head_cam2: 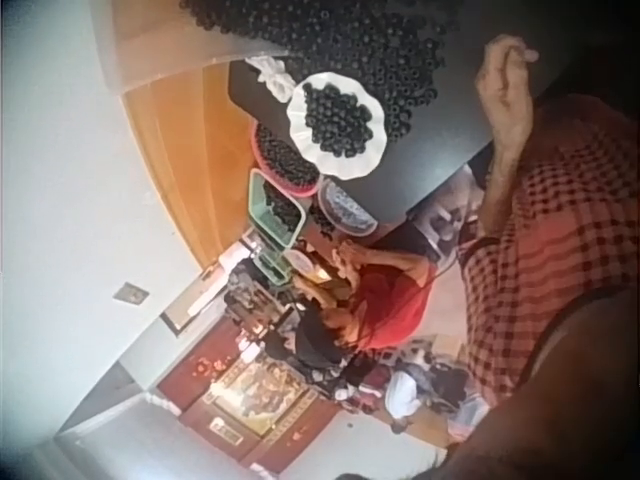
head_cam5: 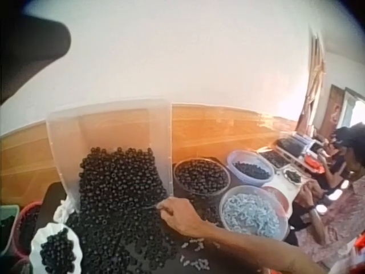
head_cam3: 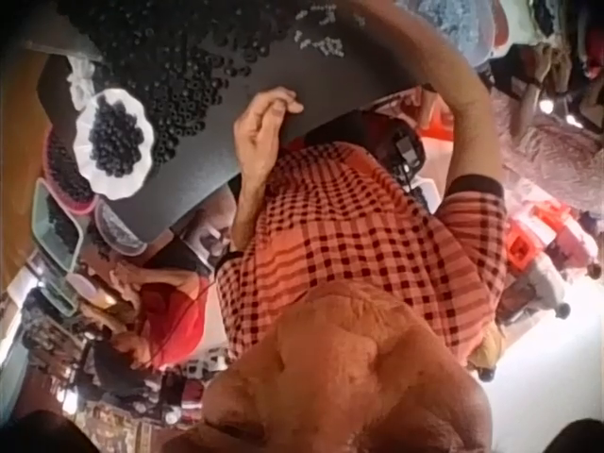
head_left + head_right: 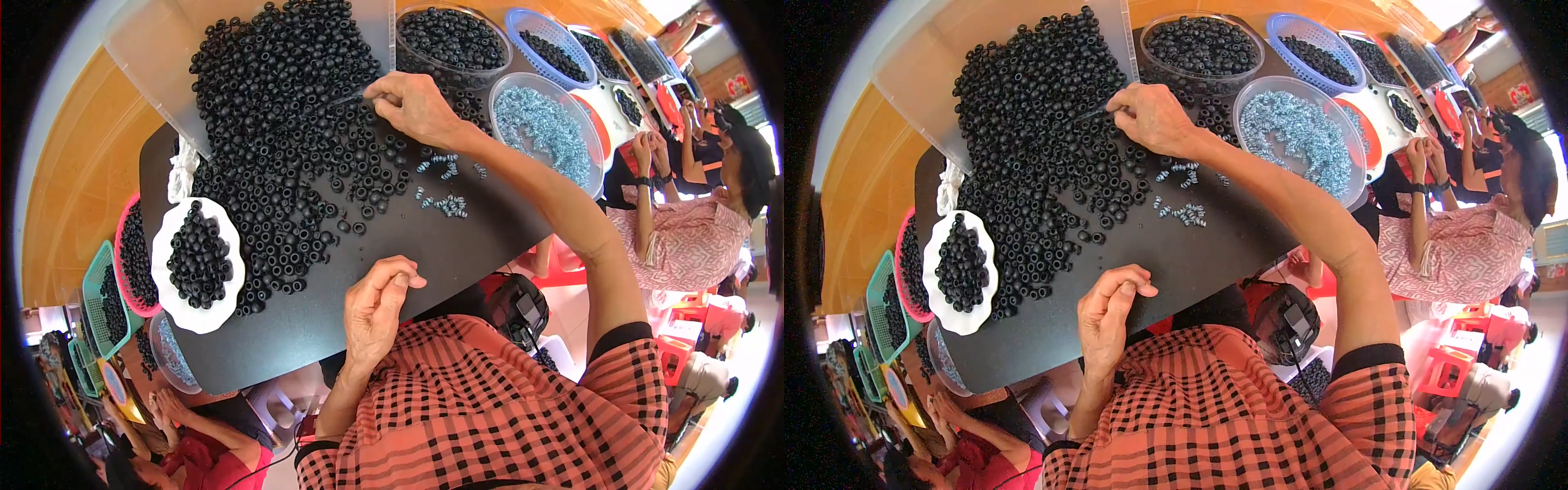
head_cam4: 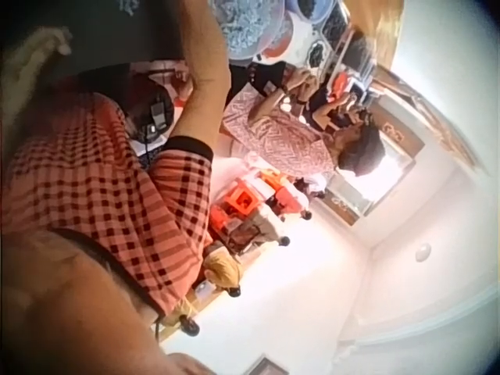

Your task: The person manually assembles small components by picking up black ring pieces and inserting smaller patterned pieces into them by hand.

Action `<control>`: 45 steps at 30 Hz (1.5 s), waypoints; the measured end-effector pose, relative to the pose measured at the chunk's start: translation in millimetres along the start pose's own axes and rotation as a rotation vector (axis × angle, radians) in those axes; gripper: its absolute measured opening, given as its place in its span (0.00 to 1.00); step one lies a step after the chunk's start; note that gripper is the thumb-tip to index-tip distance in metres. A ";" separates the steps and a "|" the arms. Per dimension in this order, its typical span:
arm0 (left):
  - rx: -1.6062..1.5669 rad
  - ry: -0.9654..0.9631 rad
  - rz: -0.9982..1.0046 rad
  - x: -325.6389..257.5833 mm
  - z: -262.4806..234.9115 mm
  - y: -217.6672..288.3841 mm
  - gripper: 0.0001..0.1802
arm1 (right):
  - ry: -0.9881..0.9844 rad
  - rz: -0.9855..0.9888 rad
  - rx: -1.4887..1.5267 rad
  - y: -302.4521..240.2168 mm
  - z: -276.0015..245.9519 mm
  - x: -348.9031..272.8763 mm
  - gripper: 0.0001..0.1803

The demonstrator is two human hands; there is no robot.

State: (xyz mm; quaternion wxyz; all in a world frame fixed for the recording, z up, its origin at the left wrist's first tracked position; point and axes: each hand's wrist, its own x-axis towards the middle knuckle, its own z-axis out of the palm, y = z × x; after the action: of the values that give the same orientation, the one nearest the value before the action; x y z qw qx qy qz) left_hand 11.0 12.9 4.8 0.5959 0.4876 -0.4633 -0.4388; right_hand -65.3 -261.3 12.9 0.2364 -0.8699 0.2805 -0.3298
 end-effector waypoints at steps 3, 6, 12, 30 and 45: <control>-0.006 -0.020 -0.088 -0.5 -0.8 4.6 0.08 | 0.024 -0.110 -0.075 4.5 6.3 2.7 0.11; 0.013 -0.022 -0.091 0.2 -0.6 5.2 0.08 | -0.005 -0.217 -0.081 5.5 7.6 3.1 0.10; -0.005 -0.026 -0.058 0.3 -1.0 3.9 0.08 | 0.011 -0.033 -0.025 5.3 3.0 3.2 0.11; 0.002 -0.022 -0.088 -1.4 -0.6 3.6 0.08 | -0.098 0.075 0.040 -2.0 -0.9 1.5 0.13; 0.003 -0.002 -0.011 -0.8 -0.1 0.2 0.08 | -0.252 0.179 0.135 6.9 -9.6 2.5 0.14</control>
State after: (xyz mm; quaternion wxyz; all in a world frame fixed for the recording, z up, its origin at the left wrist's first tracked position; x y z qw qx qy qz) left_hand 11.0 13.7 4.9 0.5920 0.4907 -0.4619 -0.4419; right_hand -72.8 -270.2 16.2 0.3560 -0.8580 0.3022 -0.2140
